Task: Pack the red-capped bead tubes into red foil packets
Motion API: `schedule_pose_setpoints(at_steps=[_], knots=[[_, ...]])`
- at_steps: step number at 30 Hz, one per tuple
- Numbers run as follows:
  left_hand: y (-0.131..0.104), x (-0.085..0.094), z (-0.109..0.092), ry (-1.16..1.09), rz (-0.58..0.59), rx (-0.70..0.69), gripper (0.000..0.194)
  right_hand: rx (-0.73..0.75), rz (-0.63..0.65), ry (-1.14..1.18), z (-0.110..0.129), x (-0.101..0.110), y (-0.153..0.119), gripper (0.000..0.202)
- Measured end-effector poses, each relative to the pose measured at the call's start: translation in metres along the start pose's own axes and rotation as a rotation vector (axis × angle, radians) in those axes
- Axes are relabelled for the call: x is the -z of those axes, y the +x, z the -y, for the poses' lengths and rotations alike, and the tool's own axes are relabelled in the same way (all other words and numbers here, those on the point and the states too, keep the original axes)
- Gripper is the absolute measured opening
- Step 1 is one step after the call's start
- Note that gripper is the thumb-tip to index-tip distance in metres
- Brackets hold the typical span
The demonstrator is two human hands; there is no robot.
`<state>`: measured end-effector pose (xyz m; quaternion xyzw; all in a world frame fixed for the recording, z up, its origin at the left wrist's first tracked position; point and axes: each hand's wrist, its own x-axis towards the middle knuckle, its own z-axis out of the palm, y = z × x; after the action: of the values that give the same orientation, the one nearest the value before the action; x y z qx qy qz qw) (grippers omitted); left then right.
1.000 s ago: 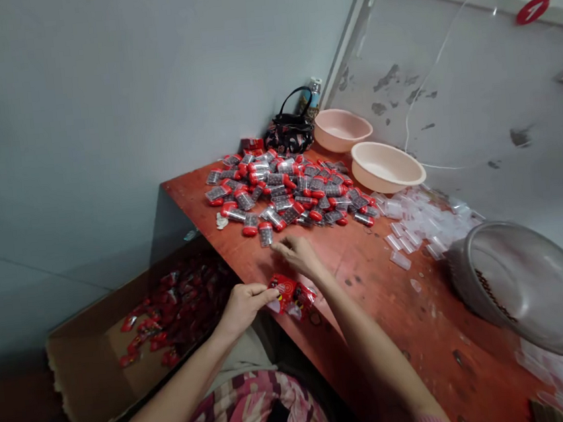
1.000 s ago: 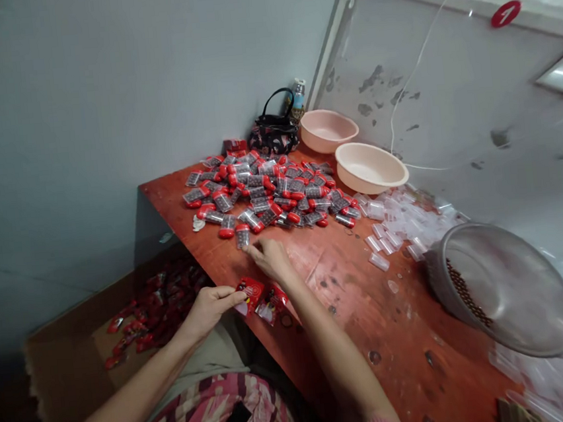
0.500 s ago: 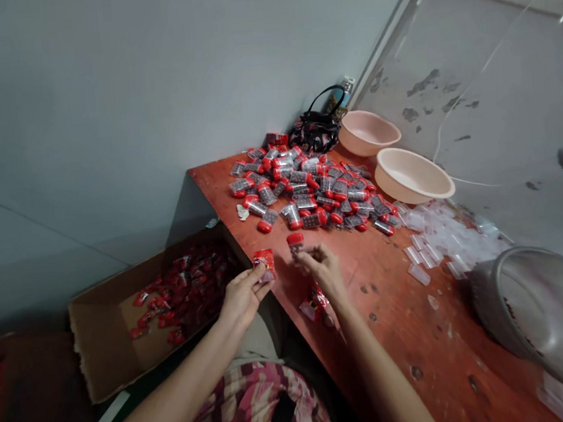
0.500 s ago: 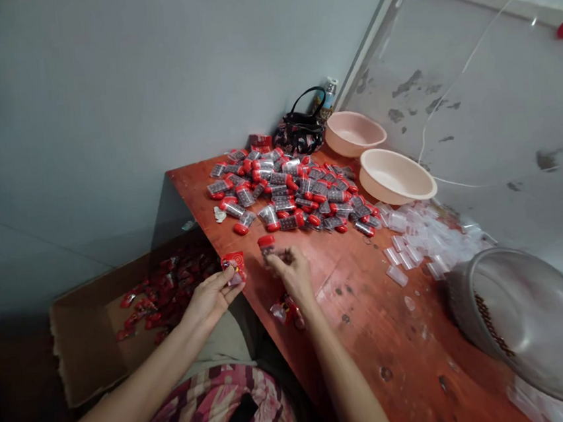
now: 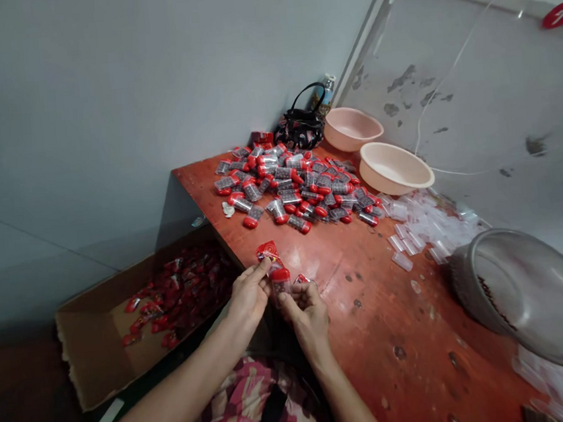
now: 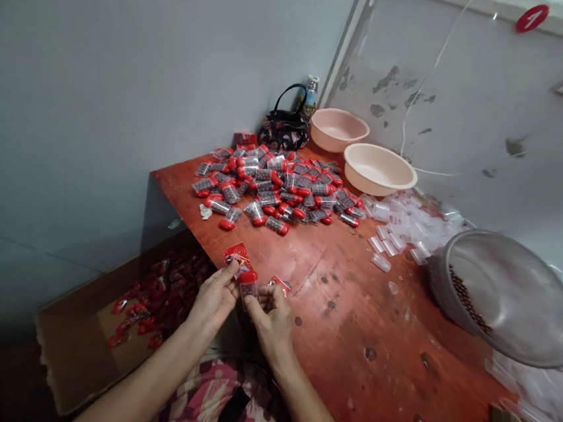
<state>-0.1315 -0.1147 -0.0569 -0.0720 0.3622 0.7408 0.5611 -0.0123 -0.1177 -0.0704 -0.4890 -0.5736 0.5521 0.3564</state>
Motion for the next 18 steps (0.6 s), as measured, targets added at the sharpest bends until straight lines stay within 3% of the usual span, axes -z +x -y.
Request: schedule_pose_setpoints(at_steps=[9, 15, 18], knots=[[-0.0085, -0.0036, 0.0045, 0.215, 0.135, -0.064, 0.021, 0.024, -0.016, 0.082, -0.0057, 0.0025, 0.0031, 0.02], [-0.0053, 0.0025, 0.0007, 0.379, 0.231, 0.076, 0.018, 0.086, -0.039, 0.052, -0.0015, 0.005, 0.0026, 0.018], [-0.0023, 0.0043, -0.0032, 0.415, 0.287, 0.129, 0.018, 0.01, 0.023, 0.176, -0.0026, 0.006, 0.0043, 0.018]])
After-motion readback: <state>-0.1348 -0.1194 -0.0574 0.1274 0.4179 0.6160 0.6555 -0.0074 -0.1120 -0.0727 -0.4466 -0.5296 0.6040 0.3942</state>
